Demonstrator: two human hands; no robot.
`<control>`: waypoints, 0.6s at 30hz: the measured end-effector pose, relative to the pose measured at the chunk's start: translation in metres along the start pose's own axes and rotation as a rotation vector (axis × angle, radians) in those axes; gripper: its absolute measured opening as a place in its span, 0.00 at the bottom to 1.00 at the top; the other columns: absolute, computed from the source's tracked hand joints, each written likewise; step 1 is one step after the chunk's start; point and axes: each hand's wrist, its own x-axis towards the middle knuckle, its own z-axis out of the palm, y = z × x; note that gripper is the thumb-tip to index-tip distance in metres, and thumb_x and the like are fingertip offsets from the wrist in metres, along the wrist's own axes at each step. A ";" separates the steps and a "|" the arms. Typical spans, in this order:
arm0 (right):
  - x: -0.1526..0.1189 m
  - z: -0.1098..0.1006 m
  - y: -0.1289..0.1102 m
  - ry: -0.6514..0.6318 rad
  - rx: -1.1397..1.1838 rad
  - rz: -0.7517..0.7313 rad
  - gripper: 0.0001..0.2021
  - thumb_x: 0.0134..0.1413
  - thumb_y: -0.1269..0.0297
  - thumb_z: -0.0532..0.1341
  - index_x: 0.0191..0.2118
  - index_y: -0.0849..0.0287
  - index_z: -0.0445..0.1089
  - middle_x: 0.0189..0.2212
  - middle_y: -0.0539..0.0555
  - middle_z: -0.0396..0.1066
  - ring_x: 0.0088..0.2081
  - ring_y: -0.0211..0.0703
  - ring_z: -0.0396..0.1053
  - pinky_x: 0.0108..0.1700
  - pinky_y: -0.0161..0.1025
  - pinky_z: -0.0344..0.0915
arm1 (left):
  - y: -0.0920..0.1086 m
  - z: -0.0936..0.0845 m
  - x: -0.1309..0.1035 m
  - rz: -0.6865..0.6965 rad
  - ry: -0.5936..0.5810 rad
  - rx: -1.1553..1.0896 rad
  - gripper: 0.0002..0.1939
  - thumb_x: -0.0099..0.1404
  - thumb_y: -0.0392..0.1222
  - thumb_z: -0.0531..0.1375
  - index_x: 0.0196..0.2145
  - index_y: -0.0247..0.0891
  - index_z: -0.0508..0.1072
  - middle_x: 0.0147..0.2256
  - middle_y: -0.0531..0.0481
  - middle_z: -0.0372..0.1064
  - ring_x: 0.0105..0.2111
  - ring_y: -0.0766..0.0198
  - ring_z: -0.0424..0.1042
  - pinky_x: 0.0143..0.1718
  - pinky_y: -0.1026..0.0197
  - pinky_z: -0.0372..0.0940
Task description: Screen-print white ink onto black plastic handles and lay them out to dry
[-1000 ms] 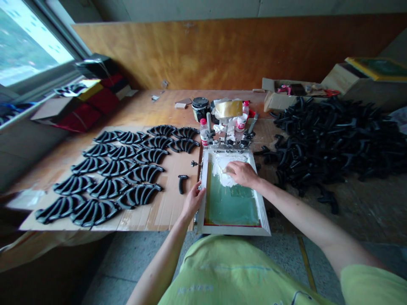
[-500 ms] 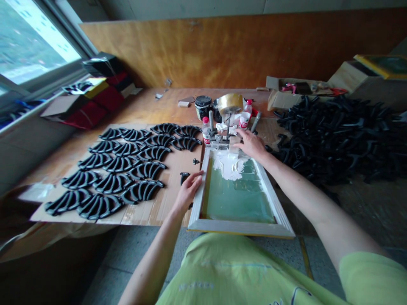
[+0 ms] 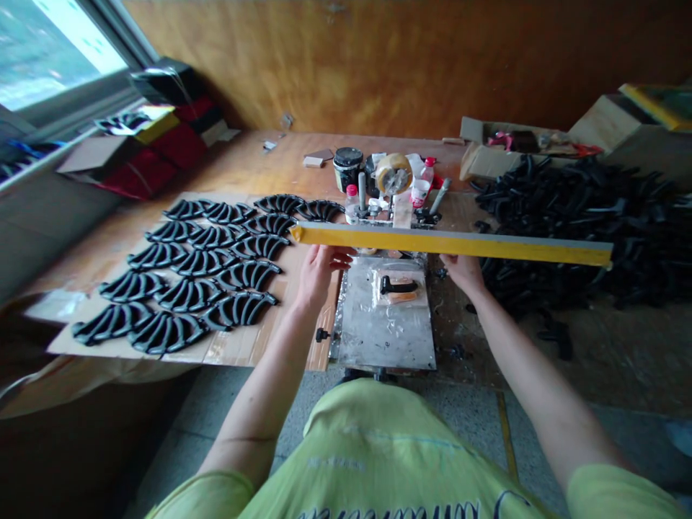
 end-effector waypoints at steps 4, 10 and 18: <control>-0.027 0.025 -0.008 -0.106 0.025 0.051 0.08 0.53 0.65 0.63 0.40 0.60 0.69 0.32 0.54 0.75 0.34 0.44 0.72 0.40 0.40 0.66 | -0.020 -0.001 -0.013 -0.036 0.062 -0.017 0.26 0.66 0.62 0.52 0.51 0.41 0.65 0.34 0.49 0.73 0.28 0.68 0.71 0.30 0.66 0.66; -0.052 0.048 -0.021 -0.305 -0.073 -0.333 0.08 0.52 0.73 0.65 0.39 0.58 0.71 0.40 0.54 0.73 0.45 0.46 0.68 0.50 0.45 0.64 | -0.082 0.011 -0.064 -0.487 -0.206 0.081 0.30 0.58 0.65 0.59 0.44 0.34 0.73 0.34 0.43 0.75 0.29 0.64 0.72 0.29 0.64 0.65; -0.134 0.047 -0.094 -0.259 -0.073 -0.551 0.07 0.62 0.68 0.58 0.42 0.59 0.72 0.38 0.57 0.71 0.45 0.47 0.65 0.49 0.43 0.65 | -0.118 0.039 -0.096 -0.623 -0.177 -0.026 0.32 0.56 0.68 0.58 0.43 0.36 0.69 0.38 0.43 0.75 0.34 0.59 0.75 0.30 0.61 0.68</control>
